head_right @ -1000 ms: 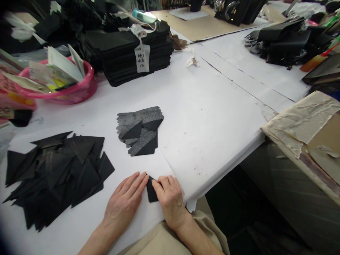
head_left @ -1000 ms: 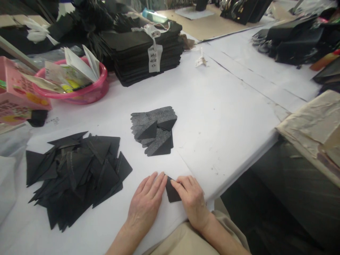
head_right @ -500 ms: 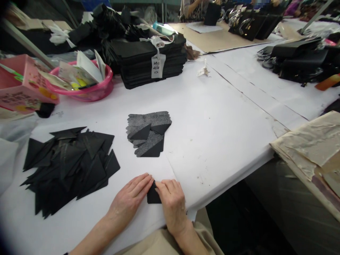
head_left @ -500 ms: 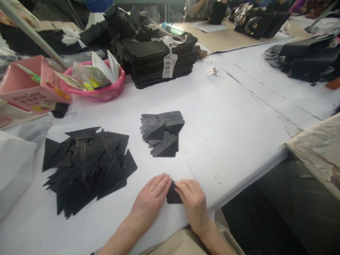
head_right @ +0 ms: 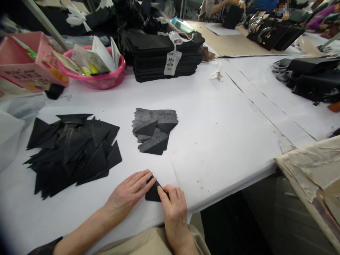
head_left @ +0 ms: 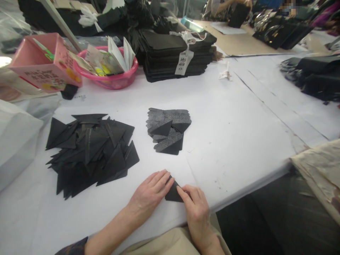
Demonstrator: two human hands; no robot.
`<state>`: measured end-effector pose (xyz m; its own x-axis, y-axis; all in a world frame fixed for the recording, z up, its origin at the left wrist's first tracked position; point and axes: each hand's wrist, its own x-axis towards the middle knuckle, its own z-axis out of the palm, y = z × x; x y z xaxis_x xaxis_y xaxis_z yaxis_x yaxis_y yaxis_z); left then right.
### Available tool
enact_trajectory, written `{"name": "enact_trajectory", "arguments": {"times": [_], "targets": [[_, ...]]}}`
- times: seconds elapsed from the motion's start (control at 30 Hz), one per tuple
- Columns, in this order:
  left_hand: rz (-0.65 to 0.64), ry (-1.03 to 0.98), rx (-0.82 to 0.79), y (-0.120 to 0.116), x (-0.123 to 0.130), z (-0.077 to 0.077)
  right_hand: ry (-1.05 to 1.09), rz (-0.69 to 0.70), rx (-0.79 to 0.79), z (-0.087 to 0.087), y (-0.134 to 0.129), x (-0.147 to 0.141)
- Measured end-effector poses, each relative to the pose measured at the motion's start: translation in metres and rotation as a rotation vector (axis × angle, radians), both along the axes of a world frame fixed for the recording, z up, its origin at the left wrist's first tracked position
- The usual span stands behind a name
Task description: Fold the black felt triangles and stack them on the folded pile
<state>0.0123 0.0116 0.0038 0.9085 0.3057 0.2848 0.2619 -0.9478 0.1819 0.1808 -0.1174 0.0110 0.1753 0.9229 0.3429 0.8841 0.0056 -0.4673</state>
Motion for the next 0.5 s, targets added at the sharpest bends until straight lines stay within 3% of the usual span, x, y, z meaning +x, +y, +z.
{"name": "enact_trajectory", "arguments": {"times": [0.37, 0.5], "targets": [[-0.032, -0.036, 0.031, -0.004, 0.012, 0.003, -0.055, -0.026, -0.018, -0.001, -0.001, -0.002], [0.013, -0.043, 0.034, -0.009, 0.014, 0.004, 0.015, -0.002, -0.067, -0.002, -0.004, 0.003]]}}
